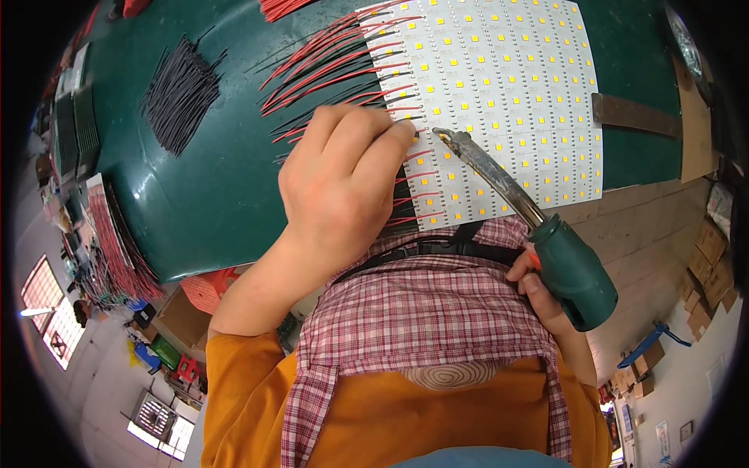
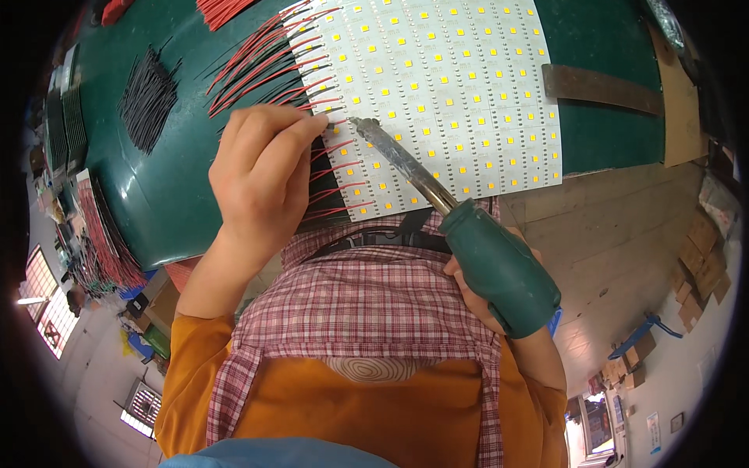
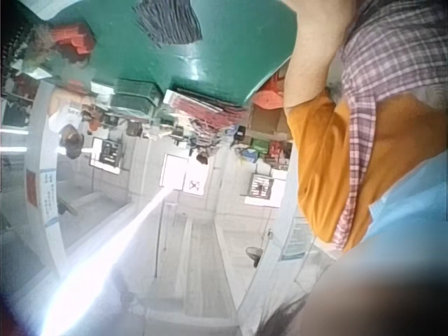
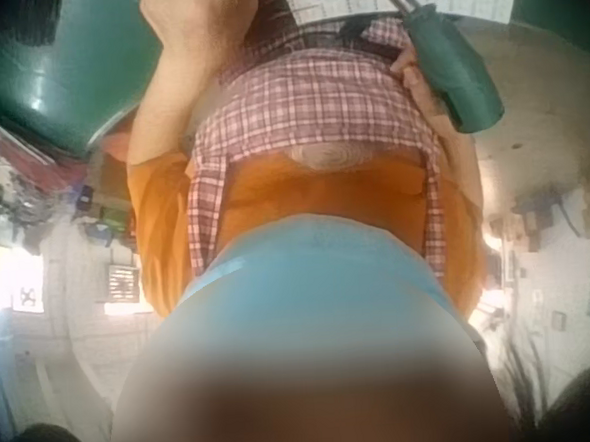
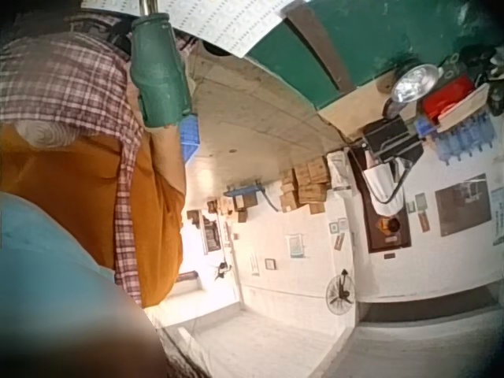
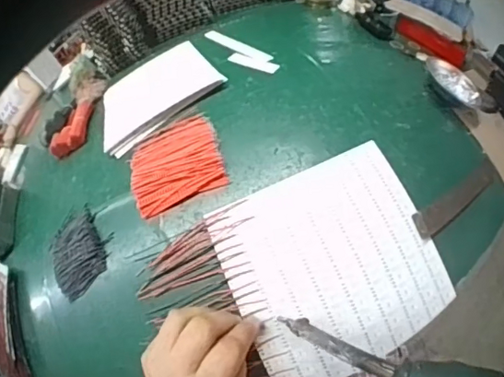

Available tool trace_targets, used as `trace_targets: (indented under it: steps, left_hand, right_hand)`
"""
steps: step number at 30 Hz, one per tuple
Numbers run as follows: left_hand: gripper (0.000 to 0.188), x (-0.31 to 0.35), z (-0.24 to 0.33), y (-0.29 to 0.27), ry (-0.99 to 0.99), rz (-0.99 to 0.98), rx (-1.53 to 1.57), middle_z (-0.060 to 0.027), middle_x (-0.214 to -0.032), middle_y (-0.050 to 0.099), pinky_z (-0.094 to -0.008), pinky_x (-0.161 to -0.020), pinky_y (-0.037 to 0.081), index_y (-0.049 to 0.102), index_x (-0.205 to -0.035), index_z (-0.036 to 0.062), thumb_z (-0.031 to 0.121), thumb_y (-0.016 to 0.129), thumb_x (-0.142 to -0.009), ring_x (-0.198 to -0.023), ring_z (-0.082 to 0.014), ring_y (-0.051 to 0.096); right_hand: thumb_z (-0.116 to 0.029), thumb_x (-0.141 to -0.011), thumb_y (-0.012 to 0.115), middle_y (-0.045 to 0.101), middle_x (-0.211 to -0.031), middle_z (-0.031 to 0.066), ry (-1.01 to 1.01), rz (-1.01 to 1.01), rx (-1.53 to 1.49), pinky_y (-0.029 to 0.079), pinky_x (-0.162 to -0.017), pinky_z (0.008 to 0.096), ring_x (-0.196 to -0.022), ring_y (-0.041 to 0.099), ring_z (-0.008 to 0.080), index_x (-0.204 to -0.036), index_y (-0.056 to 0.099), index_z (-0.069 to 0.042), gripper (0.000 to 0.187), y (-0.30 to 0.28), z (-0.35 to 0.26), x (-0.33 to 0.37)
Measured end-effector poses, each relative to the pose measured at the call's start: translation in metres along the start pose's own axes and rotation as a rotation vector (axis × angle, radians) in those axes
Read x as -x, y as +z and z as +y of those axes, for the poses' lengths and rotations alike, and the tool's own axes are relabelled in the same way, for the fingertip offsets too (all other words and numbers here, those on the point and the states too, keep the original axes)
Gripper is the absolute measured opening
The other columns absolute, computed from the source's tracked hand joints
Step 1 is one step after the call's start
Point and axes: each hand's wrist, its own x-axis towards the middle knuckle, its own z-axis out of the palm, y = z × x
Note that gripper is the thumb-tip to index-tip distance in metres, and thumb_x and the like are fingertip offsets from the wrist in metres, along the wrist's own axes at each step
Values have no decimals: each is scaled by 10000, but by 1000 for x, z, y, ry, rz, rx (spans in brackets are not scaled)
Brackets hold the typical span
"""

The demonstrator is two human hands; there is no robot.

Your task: Soldering red and black wires onto an LED light panel at a factory workbench.

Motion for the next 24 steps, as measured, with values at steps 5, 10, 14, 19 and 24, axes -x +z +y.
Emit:
trace_targets:
  steps: [5,10,14,19,24]
  left_hand:
    - [255,4,12,-4,-57,-92,68,-43,-778,598,-296,-556,478,676,-884,32,-7,681,-633,-707,-211,583]
    - [267,2,15,-5,-93,-160,39,-39,-783,614,-299,-576,484,681,-904,40,-38,713,-650,-708,-208,587]
    - [267,2,13,-6,-97,-169,49,-35,-784,615,-295,-576,485,683,-903,45,-35,715,-650,-714,-208,590]
    - [272,3,14,-4,-78,-146,44,-31,-783,613,-296,-576,486,681,-903,48,-35,715,-647,-720,-208,591]
    - [268,1,15,-4,-78,-167,31,-31,-785,611,-296,-585,487,680,-902,50,-29,711,-647,-727,-208,591]
  right_hand:
    - [-52,-838,644,669,-810,68,-57,-12,82,535,-670,266,-719,673,155,-1007,629,-1,177,3,-3,-1]
    - [-286,-888,617,624,-778,42,127,67,140,447,-671,269,-695,537,109,-893,628,-19,267,10,-8,1]
    - [-291,-881,625,622,-763,35,151,18,183,441,-683,282,-713,543,121,-853,636,-20,272,6,-12,-2]
    - [-302,-876,628,620,-760,38,164,49,186,436,-679,285,-720,545,128,-827,639,-22,284,9,-16,-3]
    - [-161,-858,625,640,-782,57,54,14,171,475,-681,259,-719,588,121,-949,597,-7,181,4,-3,0]
